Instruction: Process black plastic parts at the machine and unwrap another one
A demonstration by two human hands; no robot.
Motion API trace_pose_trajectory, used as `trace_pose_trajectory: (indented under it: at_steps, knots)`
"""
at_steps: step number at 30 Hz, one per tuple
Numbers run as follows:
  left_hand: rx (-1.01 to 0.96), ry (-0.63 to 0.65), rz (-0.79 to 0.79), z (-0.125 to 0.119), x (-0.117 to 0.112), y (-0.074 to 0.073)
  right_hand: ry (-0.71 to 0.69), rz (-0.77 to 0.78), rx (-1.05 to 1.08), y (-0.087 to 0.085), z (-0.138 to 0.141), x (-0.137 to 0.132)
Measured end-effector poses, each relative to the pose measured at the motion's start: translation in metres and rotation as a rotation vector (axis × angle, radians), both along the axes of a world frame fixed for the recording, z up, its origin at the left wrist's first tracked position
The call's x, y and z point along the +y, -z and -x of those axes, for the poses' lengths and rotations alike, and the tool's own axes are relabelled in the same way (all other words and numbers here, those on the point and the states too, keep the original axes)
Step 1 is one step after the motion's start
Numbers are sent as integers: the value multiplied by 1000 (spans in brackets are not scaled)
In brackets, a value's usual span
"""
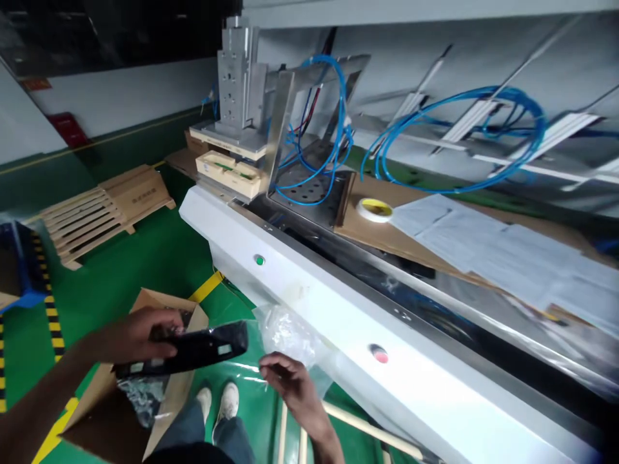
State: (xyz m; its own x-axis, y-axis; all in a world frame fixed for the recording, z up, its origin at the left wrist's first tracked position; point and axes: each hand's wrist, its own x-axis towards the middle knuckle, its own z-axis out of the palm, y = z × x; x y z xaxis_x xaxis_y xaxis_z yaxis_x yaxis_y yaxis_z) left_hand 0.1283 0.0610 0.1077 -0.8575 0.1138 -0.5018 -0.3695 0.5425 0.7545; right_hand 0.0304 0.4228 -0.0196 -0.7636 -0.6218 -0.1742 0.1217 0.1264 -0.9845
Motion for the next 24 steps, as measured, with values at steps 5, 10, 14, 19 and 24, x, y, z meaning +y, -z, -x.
trace_pose_trajectory:
  at_steps: [5, 10, 14, 19, 24]
  knots:
    - [-22, 224, -107, 96, 42, -32, 300, -19, -1, -11, -1, 59]
    - [27, 451, -123, 185, 93, -24, 828, -223, 500, -38, -14, 94]
    - [1, 601, -163, 253, 138, -12, 864, -466, 1044, -76, -2, 79]
    - [-20, 746, -178, 330, 186, 8, 472, -825, 1162, -85, 65, 37]
    - [39, 857, -133, 388, 211, 26, 547, -1056, 1073, -57, 125, 27]
